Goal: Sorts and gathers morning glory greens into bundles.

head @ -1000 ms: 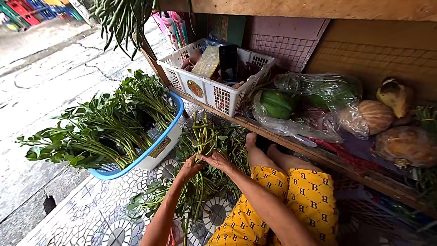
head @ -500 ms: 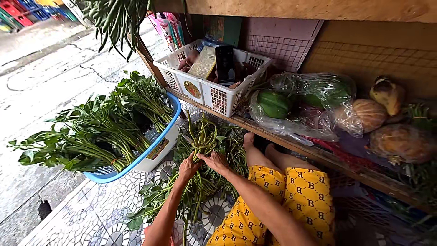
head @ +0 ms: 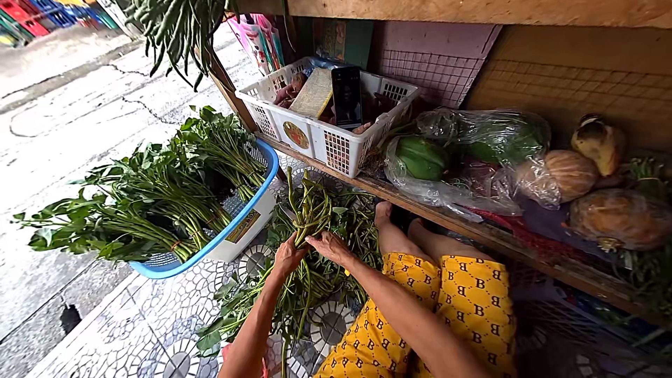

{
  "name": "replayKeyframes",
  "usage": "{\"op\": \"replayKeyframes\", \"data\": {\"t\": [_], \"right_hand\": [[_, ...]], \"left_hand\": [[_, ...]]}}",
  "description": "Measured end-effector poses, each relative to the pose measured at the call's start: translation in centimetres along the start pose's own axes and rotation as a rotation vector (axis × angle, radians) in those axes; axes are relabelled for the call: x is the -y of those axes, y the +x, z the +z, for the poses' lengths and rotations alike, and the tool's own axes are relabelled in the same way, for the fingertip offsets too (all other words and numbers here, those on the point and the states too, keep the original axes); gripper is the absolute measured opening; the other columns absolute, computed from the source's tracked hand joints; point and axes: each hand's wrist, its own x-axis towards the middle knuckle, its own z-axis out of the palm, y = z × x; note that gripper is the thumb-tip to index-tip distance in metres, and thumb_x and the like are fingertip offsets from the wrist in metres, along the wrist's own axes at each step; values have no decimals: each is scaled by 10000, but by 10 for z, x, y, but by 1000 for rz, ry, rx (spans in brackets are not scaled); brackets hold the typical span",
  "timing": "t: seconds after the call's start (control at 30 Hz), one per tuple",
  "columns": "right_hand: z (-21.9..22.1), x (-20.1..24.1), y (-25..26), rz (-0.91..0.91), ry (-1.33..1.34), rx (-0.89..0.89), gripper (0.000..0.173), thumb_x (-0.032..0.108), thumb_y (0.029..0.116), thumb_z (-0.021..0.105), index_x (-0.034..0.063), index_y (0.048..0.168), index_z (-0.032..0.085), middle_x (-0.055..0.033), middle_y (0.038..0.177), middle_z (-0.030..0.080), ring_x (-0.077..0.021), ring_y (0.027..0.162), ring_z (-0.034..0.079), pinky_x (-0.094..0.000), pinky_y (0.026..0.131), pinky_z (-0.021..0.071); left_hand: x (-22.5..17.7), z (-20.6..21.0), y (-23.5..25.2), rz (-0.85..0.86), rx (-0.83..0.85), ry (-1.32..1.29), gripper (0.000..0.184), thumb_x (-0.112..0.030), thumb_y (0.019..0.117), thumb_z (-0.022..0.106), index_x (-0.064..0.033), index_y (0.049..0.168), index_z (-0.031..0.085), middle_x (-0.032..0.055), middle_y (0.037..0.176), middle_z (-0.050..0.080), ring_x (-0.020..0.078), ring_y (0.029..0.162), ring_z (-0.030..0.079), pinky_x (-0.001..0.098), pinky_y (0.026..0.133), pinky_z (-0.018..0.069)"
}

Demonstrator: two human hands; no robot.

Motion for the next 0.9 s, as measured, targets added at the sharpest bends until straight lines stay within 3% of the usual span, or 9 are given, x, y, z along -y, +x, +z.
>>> {"op": "replayKeyframes", "data": {"t": [0.2, 0.27, 0.37, 0.43, 0.57, 0.7, 0.77, 0.9], "right_hand": [[-1, -2, -3, -9, 31, 6, 605, 537, 1060, 470, -19, 1216, 653, -237, 1216, 662, -359, 1176, 631, -576, 1009, 463], [-3, -3, -2, -21, 17, 19, 618, 547, 1057, 474, -13, 1257, 639, -241, 1247, 653, -364, 1203, 620, -576, 1027, 455], [-4, -1, -5, -12, -60, 50, 825, 691, 980, 510, -15, 1407, 523, -249, 1332, 617, -374, 1272, 591, -573, 1072, 446], [-5, 4, -10, 28, -92, 34, 922, 769, 944, 475, -11, 1437, 495, -244, 1350, 614, -375, 1286, 588, -577, 1075, 446], [-10, 13, -17, 69, -141, 40, 903, 773, 972, 388, -23, 1344, 599, -256, 1323, 634, -398, 1287, 583, -601, 1064, 431], [-7, 8, -16, 49, -134, 63, 936, 797, 941, 429, 4, 1423, 550, -250, 1370, 613, -399, 1318, 563, -616, 1089, 411], [-6, 8, -15, 53, -140, 67, 959, 817, 921, 441, -2, 1404, 567, -249, 1363, 617, -393, 1314, 567, -609, 1087, 416], [-3, 8, -14, 41, -109, 53, 857, 743, 969, 459, -20, 1332, 607, -252, 1327, 629, -386, 1287, 583, -596, 1070, 431]], "left_hand": [[0, 4, -2, 16, -26, 16, 493, -330, 978, 659, -56, 1381, 582, 240, 1118, 699, 410, 1076, 669, 620, 949, 479], [-1, 4, -2, 17, -33, 6, 505, -331, 976, 665, -51, 1388, 580, 241, 1121, 701, 413, 1079, 669, 619, 952, 477], [-1, 3, -4, 24, -35, 10, 530, -308, 971, 659, -49, 1422, 557, 251, 1144, 697, 420, 1108, 662, 619, 972, 472], [-4, 2, -7, 28, -24, 24, 514, -298, 968, 663, -43, 1403, 560, 254, 1125, 695, 423, 1095, 662, 619, 962, 472], [1, 7, -13, 66, -9, -31, 520, -344, 962, 673, -45, 1378, 582, 234, 1091, 703, 392, 1050, 678, 611, 945, 489], [7, 11, -16, 70, 14, -89, 491, -322, 951, 691, -22, 1331, 607, 227, 1074, 702, 362, 1019, 684, 584, 934, 500], [7, 10, -18, 66, 42, -61, 478, -333, 957, 685, -10, 1303, 619, 234, 1092, 700, 371, 1054, 677, 586, 958, 490], [6, 11, -18, 60, 46, -42, 500, -348, 956, 682, -28, 1334, 609, 239, 1124, 696, 390, 1095, 665, 604, 979, 475]]}}
